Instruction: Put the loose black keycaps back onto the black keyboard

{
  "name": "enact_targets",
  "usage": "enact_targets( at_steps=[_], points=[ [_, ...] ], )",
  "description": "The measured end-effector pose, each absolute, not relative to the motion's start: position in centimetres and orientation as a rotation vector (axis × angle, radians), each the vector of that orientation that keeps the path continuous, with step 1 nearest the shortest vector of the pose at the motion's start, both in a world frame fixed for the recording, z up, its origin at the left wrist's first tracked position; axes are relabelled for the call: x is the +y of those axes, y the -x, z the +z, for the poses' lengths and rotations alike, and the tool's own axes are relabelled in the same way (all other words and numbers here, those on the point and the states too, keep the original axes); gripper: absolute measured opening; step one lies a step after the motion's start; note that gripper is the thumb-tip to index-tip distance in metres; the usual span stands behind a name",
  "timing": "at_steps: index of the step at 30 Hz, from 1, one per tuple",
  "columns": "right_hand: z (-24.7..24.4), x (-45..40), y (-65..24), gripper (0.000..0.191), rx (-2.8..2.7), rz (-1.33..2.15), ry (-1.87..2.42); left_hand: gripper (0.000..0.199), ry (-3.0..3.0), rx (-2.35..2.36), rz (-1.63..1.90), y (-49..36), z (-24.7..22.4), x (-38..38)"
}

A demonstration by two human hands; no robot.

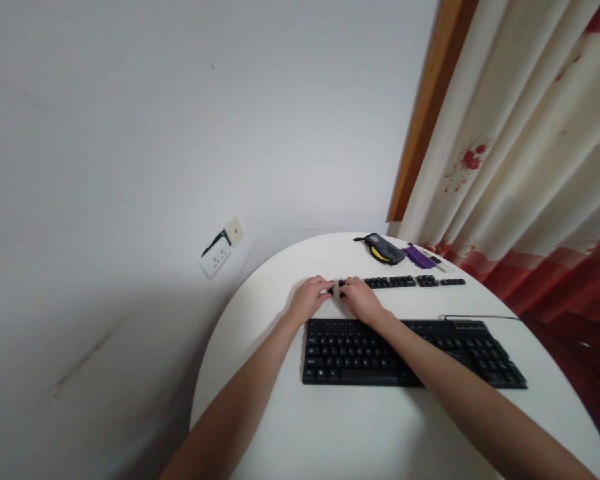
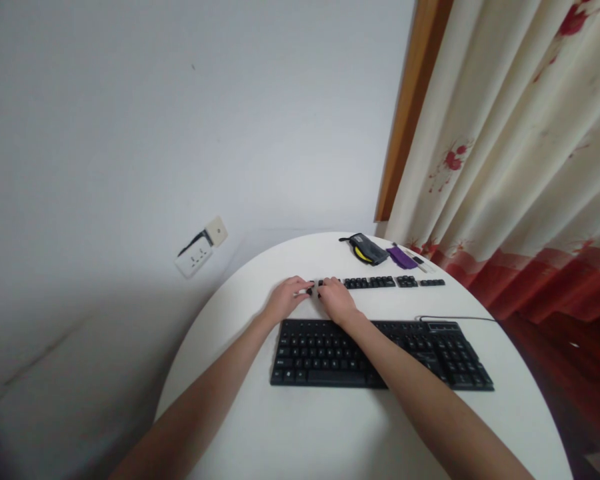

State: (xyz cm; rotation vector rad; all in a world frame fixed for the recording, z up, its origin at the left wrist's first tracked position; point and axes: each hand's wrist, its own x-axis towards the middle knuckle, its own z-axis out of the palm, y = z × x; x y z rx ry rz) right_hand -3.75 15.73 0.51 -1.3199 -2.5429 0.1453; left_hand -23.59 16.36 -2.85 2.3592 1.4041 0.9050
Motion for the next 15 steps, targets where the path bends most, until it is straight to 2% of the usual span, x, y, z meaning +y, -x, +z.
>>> enact_targets(
  at_steps=[4,15],
  points=[
    [0.6,15.1,3.4,0.014,-2.520,0.167,1.289,0.018,-2.344,1.361,0.895,23.9,-2.6,16.2],
    [0.7,10.9,5.0,0.010,-1.918,0.680,1.158,0.017,-2.147,1.316,0.876,23.6,-0.8,15.7]
  ],
)
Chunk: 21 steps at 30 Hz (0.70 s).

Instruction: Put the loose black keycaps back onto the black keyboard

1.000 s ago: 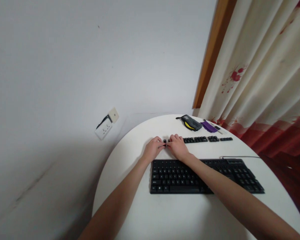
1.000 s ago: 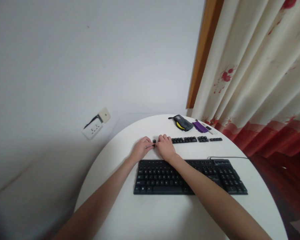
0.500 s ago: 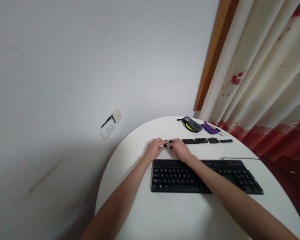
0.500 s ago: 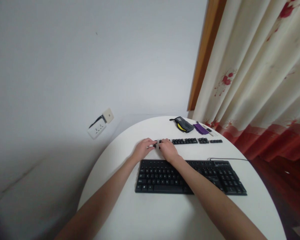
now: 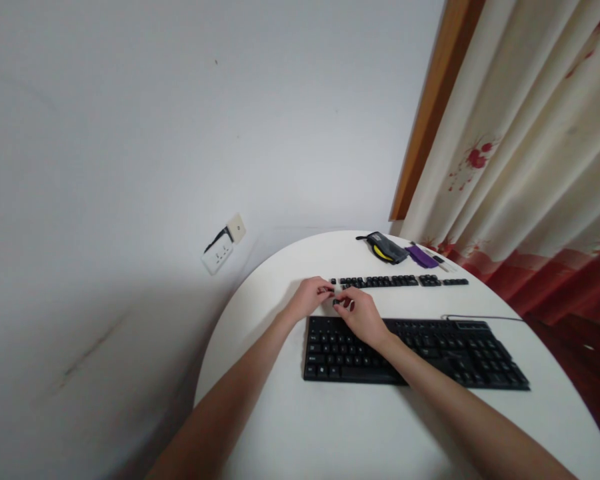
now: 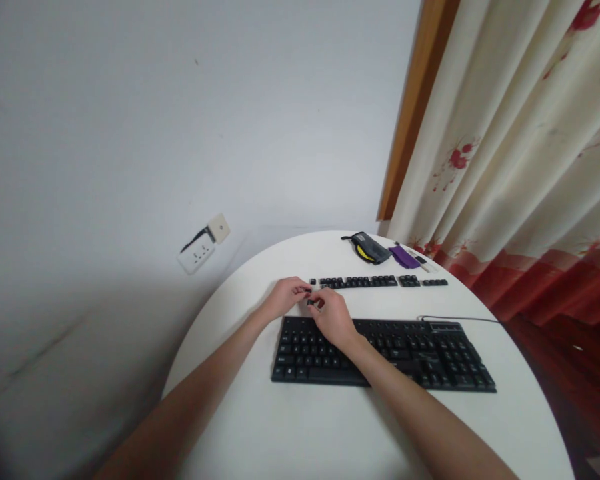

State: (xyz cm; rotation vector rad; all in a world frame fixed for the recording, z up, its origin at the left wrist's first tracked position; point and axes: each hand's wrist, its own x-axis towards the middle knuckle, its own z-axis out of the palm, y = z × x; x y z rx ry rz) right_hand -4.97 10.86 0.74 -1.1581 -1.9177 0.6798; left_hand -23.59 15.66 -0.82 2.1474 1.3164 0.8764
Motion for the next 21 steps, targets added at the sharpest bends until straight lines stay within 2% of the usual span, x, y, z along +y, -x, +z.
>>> enact_targets(
  at_steps=[8,16,21],
  points=[
    [0.0,9.1,7.0,0.004,-1.869,0.989,1.106,0.016,-1.894,1.245,0.769,26.9,3.4,10.2],
    [-1.1,9.5,7.1,0.011,-1.709,1.127,1.093,0.018,-1.591,1.221,0.669,28.0,0.8,8.1],
    [-1.1,9.4,6.9,0.012,-1.690,1.155,1.095,0.015,-1.674,1.213,0.675,28.1,0.5,8.4]
  ],
)
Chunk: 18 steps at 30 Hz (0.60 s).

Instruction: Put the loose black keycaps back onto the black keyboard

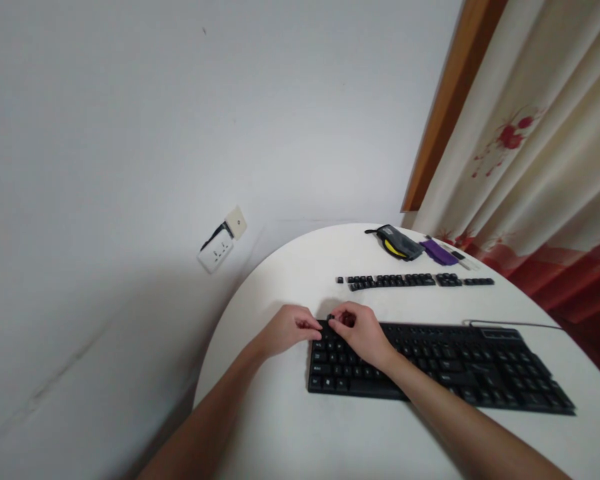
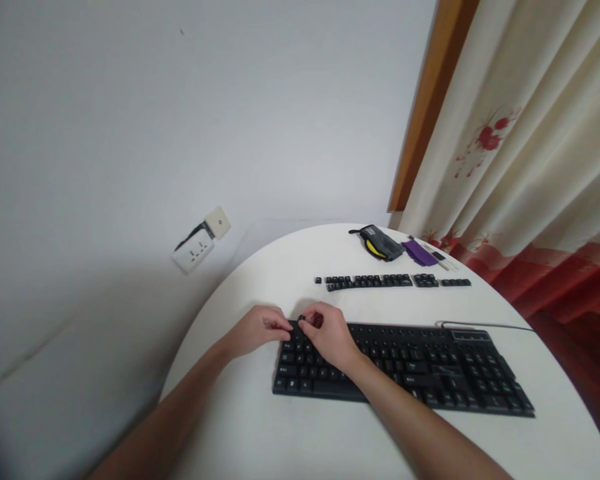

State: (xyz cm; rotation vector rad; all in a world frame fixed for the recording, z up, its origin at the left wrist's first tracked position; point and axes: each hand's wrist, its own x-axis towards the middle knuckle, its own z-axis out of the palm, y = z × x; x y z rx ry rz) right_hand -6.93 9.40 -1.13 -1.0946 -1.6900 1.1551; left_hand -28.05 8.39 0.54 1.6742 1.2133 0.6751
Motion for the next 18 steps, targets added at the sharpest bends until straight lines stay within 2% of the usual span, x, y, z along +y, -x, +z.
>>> enact_targets(
  at_steps=[7,15,18],
  points=[
    [-1.0,9.1,6.9,0.010,-1.743,1.139,1.071,0.012,-1.907,1.272,0.714,27.5,1.3,7.9],
    [-0.4,8.1,6.8,0.007,-1.969,0.961,0.975,0.012,-1.893,1.170,0.684,27.9,1.2,8.0],
    [-0.1,7.9,6.8,0.011,-2.035,0.893,0.970,0.012,-1.828,1.161,0.683,28.0,1.2,8.0]
  ],
)
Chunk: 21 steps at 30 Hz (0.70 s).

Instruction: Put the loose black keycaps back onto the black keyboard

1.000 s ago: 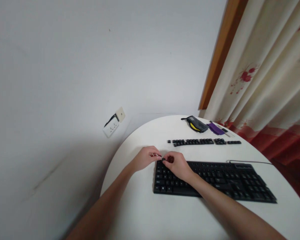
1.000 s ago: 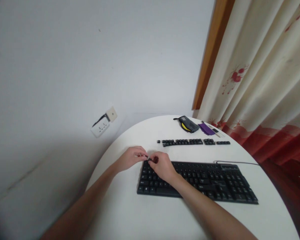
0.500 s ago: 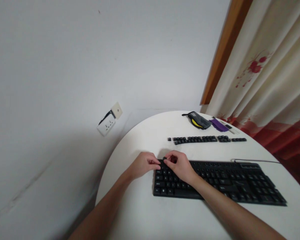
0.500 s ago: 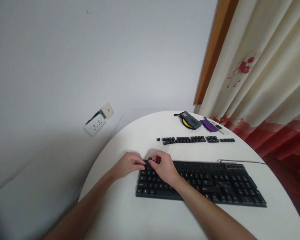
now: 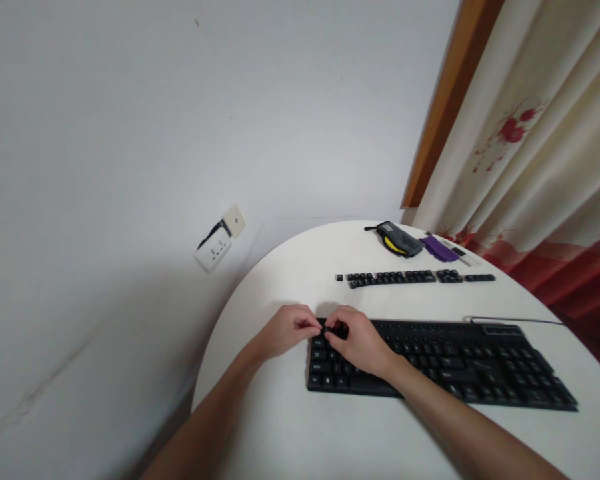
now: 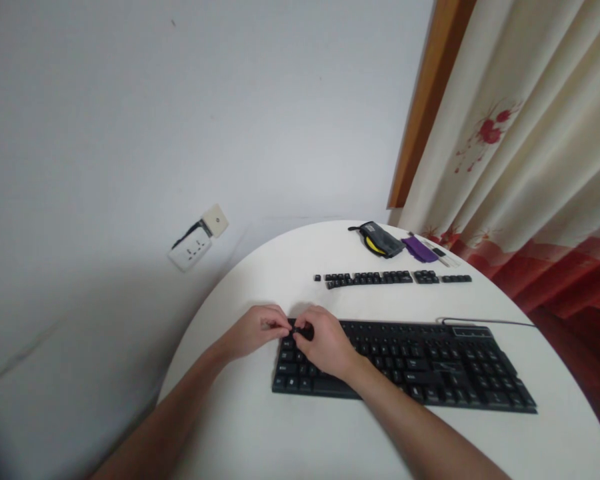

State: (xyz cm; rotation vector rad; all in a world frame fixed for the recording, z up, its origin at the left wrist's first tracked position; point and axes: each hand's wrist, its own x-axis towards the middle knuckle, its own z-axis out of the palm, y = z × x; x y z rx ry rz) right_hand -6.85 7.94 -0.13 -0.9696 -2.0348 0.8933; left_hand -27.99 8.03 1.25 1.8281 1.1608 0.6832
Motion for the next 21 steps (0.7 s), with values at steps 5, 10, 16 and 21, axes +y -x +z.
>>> enact_targets(
  at_steps=[5,10,16,21],
  points=[
    [0.13,7.92,6.85,0.014,-2.108,0.834,0.965,0.012,-1.732,1.155,0.691,28.01,1.00,8.04],
    [0.14,7.88,6.85,0.013,-2.155,0.828,0.941,0.012,-1.736,1.138,0.694,28.12,0.88,8.11],
    [0.13,7.82,6.88,0.013,-2.139,0.808,0.991,0.013,-1.737,1.128,0.696,28.08,0.84,8.17],
    [0.14,7.93,6.80,0.007,-2.157,0.821,0.964,0.014,-1.673,1.165,0.698,27.80,0.92,8.10]
  ],
)
